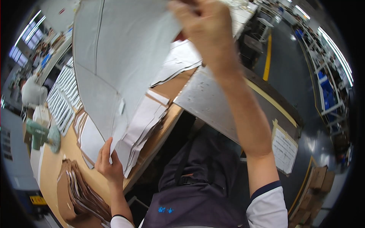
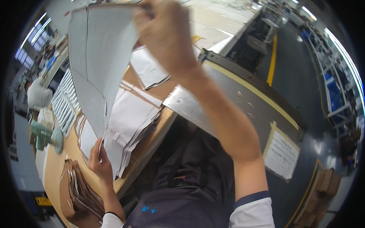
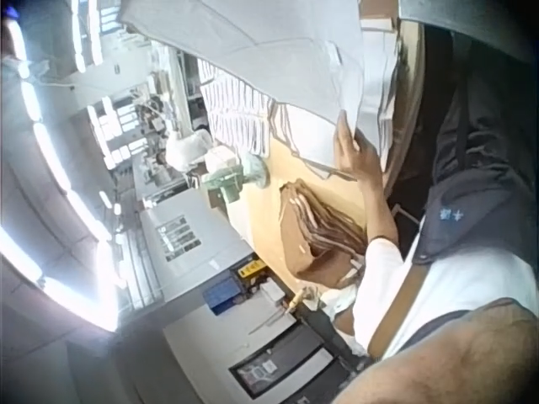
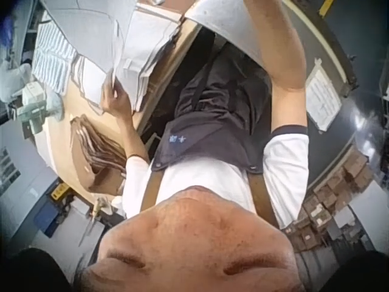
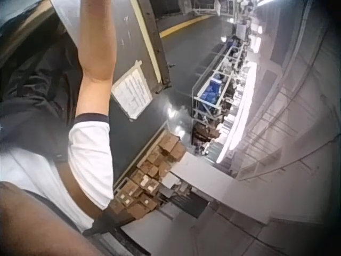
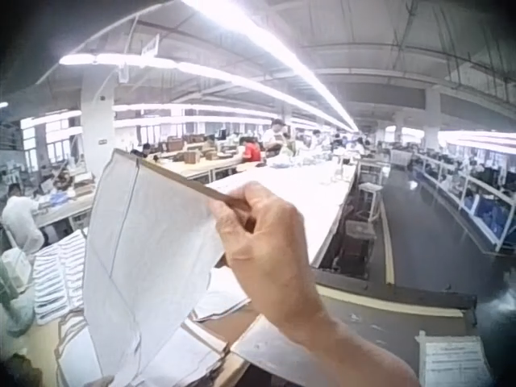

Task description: The worker aligns fabric liners onto leather panels and uses a mechanical press to fold and bond the edges.

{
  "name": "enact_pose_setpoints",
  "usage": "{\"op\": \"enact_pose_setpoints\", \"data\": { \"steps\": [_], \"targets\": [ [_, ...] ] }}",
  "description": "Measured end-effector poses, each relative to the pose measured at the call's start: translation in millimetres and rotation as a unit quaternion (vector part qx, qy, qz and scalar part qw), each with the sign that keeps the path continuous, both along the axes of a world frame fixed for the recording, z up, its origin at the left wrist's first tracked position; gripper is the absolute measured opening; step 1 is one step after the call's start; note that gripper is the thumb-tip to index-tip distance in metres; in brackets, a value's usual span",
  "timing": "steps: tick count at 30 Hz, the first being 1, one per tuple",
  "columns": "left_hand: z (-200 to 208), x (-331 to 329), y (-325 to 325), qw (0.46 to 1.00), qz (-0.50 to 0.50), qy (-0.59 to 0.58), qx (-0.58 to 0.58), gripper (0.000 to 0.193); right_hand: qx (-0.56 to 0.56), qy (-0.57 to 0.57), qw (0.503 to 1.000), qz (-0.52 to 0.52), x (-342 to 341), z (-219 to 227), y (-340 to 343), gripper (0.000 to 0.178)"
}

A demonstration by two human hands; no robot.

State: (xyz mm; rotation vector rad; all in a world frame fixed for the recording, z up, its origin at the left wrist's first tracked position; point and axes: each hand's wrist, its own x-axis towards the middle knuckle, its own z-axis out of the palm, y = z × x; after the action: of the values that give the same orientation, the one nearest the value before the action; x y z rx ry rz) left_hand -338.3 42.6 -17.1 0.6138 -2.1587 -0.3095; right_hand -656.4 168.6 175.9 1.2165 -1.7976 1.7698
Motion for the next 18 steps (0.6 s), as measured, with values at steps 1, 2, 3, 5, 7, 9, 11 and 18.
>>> {"op": "enact_pose_setpoints", "data": {
  "steps": [1,2,3,5,7,9,11,18],
  "targets": [
    [21,-14,11,1.0,-0.018,0.001,0.0,0.048,0.002,-0.044,0.999,0.004,-8,8,33,0.021],
    [43,-32,26,0.992,-0.108,-0.048,-0.031,0.048,-0.005,-0.032,0.997,-0.073,-26,5,62,0.021],
    [55,-52,42,0.973,-0.199,-0.095,-0.062,0.048,-0.011,-0.019,0.988,-0.151,-48,-2,91,0.022],
    [61,-95,79,0.927,-0.342,-0.134,-0.076,0.055,0.026,-0.076,0.979,-0.185,-99,-27,159,0.021],
    [50,-133,119,0.863,-0.473,-0.168,-0.048,0.057,0.088,-0.117,0.969,-0.197,-147,-59,238,0.022],
    [39,-163,163,0.793,-0.576,-0.183,-0.073,0.037,0.16,-0.159,0.951,-0.21,-183,-107,299,0.018],
    [25,-184,208,0.718,-0.649,-0.251,-0.033,0.027,0.264,-0.137,0.923,-0.245,-191,-146,340,0.017],
    [7,-284,280,0.52,-0.767,-0.303,0.221,0.037,0.306,-0.187,0.838,-0.411,-182,-238,444,0.024]
  ]
}}
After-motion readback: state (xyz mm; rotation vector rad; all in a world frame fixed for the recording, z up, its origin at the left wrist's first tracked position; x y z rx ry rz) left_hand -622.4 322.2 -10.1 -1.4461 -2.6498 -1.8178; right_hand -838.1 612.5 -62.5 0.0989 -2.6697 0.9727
